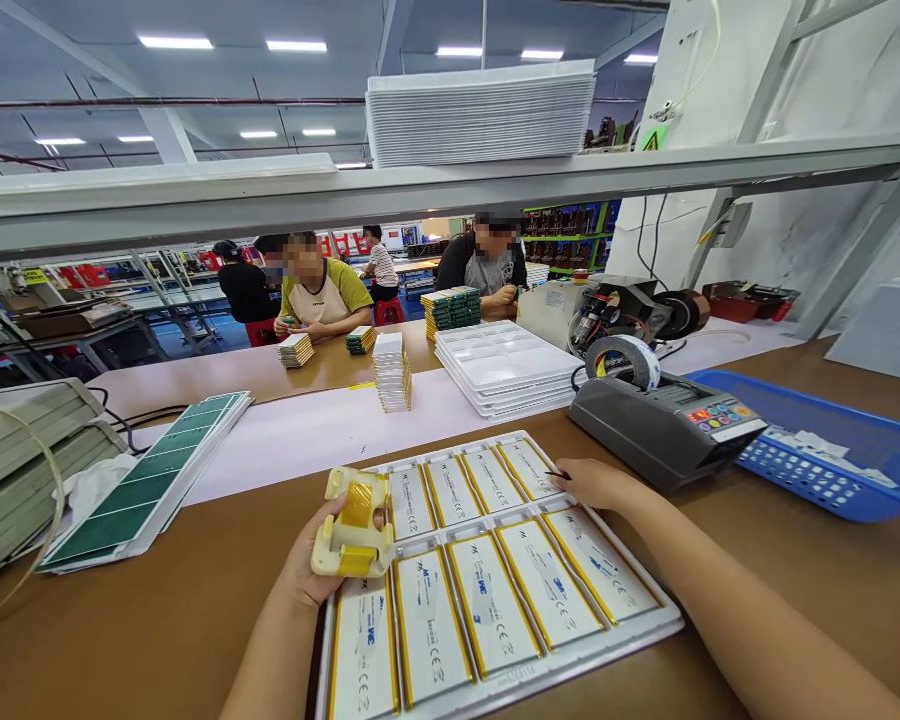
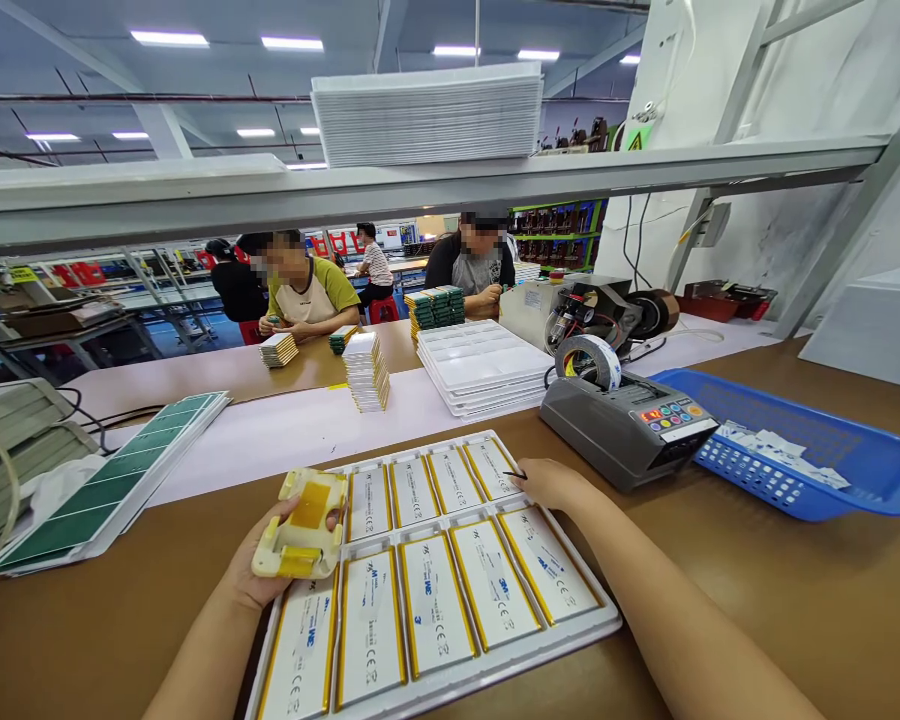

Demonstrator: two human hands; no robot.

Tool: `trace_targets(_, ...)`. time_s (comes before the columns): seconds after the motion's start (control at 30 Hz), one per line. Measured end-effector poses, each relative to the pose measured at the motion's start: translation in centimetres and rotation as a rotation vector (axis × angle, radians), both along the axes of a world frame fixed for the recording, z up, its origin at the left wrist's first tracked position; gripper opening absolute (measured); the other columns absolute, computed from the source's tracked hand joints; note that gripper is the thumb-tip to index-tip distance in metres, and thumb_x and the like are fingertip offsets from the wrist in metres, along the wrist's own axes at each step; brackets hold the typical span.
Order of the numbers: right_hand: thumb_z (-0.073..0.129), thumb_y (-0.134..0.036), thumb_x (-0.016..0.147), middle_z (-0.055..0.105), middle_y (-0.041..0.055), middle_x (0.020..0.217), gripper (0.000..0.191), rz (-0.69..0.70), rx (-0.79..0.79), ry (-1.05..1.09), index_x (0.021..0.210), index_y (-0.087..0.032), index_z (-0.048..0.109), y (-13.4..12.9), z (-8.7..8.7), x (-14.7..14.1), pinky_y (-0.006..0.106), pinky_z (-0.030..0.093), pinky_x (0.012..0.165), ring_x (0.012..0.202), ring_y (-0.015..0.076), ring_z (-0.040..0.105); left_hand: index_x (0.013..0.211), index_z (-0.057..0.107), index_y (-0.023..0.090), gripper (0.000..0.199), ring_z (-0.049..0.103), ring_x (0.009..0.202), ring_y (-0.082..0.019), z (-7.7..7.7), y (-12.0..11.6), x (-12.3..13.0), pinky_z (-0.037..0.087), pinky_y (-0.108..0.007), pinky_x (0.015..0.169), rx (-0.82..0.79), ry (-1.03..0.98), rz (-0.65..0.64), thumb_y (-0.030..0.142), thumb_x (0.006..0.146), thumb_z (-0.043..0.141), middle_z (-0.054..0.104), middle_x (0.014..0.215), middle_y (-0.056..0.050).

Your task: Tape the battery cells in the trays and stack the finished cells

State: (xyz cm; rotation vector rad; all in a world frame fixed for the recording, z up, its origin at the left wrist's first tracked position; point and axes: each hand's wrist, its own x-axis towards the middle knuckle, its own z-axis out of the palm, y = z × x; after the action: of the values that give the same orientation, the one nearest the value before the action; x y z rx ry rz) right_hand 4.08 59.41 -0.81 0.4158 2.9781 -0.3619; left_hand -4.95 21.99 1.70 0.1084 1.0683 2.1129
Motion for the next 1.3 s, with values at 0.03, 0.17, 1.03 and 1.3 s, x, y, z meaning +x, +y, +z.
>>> trace_targets(0.03,0.034,-0.041,0.083,0.061,0.0108,0.093,0.033,0.0,0.003,0.001,0.087,-0.017,0.055,0.0,0.0,0.0,0.029,0.036,0.064,0.082,0.0226,0.057,0.1,0.053,0.008,0.031,0.059,0.074,-0.022,0.0,0.0,0.0,0.046,-0.04,0.069,-0.009,-0.003,0.013,0.027,0.076,0.051,0.061,0.081,-0.014)
trace_targets(0.17,0.035,-0.041,0.082,0.062,0.011,0.092,0.032,0.002,-0.003,0.014,0.086,-0.017,0.055,-0.4,0.1,0.0,0.029,0.036,0.063,0.083,0.023,0.056,0.104,0.051,0.008,0.034,0.06,0.074,-0.022,0.1,0.0,0.1,0.046,-0.041,0.072,-0.021,-0.008,0.047,0.026,0.075,0.052,0.062,0.085,-0.015)
trace_targets(1.03,0.045,-0.047,0.079,0.059,0.0024,0.068,0.036,0.378,0.08,0.295,0.063,-0.016,0.058,0.8,2.2,3.9,0.022,0.029,0.056,0.065,0.0128,0.05,0.109,0.05,0.015,0.036,0.061,0.075,-0.024,0.2,0.6,-1.1,0.049,-0.045,0.068,-0.082,0.047,0.083,0.017,0.073,0.05,0.061,0.095,-0.015)
trace_targets(1.3,0.044,-0.041,0.079,0.054,0.0021,0.064,0.033,0.653,0.316,0.423,0.059,-0.017,0.054,-0.1,1.5,2.4,0.024,0.026,0.055,0.057,0.0107,0.045,0.104,0.052,0.012,0.031,0.061,0.077,-0.025,1.1,1.0,-0.3,0.049,-0.044,0.071,-0.101,-0.005,0.104,0.017,0.074,0.051,0.061,0.096,-0.013)
